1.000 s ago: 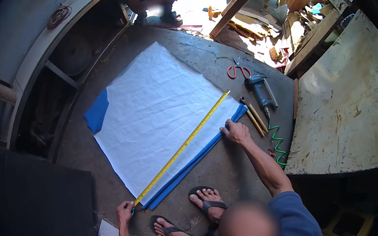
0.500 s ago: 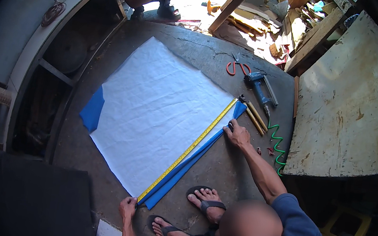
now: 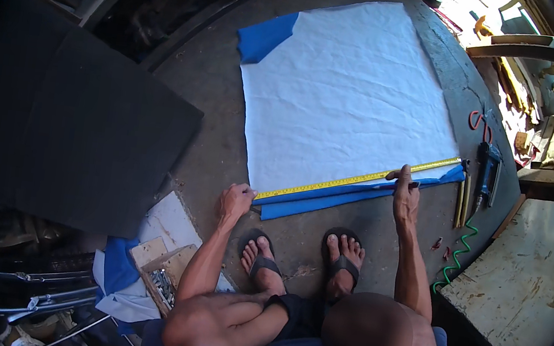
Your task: The person measures a piece of fabric with a measuring tape and marks it with a pen before cutting along the marked line with scissors.
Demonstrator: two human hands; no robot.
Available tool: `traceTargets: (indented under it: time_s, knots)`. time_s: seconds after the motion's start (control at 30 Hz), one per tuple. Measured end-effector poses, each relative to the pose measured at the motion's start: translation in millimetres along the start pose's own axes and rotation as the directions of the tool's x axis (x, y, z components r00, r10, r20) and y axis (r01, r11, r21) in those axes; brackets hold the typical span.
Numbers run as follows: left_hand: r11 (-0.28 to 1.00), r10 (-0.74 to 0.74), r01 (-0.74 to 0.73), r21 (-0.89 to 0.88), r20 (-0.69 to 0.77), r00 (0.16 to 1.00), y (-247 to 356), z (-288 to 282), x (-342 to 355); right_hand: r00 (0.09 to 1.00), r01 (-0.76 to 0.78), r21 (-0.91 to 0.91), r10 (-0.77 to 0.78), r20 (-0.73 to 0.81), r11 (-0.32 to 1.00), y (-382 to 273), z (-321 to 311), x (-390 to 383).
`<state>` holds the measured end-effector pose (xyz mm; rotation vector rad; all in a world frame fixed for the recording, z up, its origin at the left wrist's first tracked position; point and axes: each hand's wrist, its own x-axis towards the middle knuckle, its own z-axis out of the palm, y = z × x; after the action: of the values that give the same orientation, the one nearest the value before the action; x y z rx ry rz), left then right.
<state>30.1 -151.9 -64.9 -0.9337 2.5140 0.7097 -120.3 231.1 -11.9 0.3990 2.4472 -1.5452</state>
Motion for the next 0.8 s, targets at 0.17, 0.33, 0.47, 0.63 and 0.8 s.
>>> traceTargets:
  time_s: [0.17,0.33,0.47,0.63,0.8]
  knots:
    - [0.998,0.015,-0.02,-0.057,-0.1,0.995,-42,-12,-13,0.703,0.052,0.066,-0.083,0.706,0.996,-65,141,-64]
    - [0.998,-0.02,0.012,-0.061,-0.126,0.992,-9,4,-17,0.637,0.201,0.138,-0.236,0.734,0.97,-31,192,-49]
    - [0.997,-0.027,0.019,-0.073,-0.115,0.993,-20,6,-16,0.644,0.256,-0.088,-0.102,0.758,0.963,-30,208,-59]
    - [0.997,-0.031,0.026,-0.066,-0.072,0.997,-17,-2,-13,0.659,0.38,-0.036,-0.243,0.711,0.924,-23,215,-70]
    - [0.998,-0.019,0.016,-0.066,-0.041,0.999,-14,-11,-15,0.661,0.381,-0.017,-0.259,0.705,0.924,-23,216,-75]
